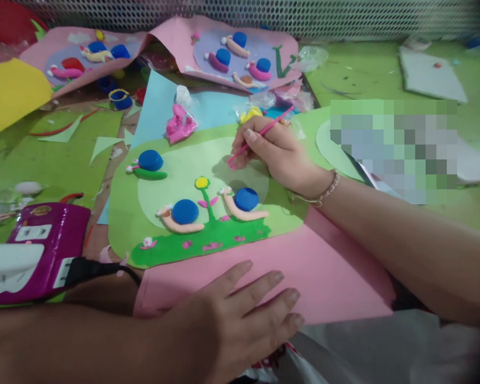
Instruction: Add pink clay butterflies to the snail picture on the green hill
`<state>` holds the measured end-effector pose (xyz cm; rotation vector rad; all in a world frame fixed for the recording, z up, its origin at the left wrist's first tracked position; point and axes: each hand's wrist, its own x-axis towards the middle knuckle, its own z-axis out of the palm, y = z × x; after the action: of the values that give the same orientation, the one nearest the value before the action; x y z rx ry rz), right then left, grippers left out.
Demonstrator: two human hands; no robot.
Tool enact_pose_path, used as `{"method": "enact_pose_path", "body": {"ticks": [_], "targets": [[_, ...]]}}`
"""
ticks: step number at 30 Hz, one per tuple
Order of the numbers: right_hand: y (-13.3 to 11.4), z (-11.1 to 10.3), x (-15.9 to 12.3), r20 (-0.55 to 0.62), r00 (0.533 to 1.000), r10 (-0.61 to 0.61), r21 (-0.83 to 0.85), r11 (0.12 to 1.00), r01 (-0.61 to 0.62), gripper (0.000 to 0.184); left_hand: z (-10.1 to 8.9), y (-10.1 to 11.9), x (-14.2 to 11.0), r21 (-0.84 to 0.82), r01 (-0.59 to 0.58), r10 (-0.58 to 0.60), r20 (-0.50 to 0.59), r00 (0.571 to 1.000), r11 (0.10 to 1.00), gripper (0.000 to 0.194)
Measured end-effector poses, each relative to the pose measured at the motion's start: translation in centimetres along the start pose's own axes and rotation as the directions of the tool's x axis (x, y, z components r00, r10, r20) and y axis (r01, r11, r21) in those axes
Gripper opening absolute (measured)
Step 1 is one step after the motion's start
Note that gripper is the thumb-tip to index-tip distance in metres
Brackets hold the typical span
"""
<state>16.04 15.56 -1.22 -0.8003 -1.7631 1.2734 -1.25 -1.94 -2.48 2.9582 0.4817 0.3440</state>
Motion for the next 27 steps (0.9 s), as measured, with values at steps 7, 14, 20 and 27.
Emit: {"method": "enact_pose_path", "body": {"ticks": [7,14,20,27], "targets": [[-0.06,-0.08,0.23,-0.052,0.998,0.030,0.039,0.999,-0.028,0.026,-0.04,-0.02,-0.01,0.007,-0.006,0.006,0.008,1.000,1.000,0.044],[-0.03,0.01,0.09,-0.008,0.999,0.037,0.036,0.999,-0.037,0.031,0.13,0.09,-0.01,-0.003,0.003,-0.003,-0.004,1.000,1.000,0.042],[-0.07,0.11,0.18,-0.022,0.996,0.083,-0.021,0.996,-0.083,0.034,0.20,0.13,0.02,-0.003,0.002,-0.002,0.005,1.000,1.000,0.042],[-0.57,0.25,0.37,-0.084,0.990,0.117,-0.003,0.993,-0.118,0.034,0.03,0.00,0.01,-0.003,-0.002,0.002,-0.002,1.000,1.000,0.042]]}}
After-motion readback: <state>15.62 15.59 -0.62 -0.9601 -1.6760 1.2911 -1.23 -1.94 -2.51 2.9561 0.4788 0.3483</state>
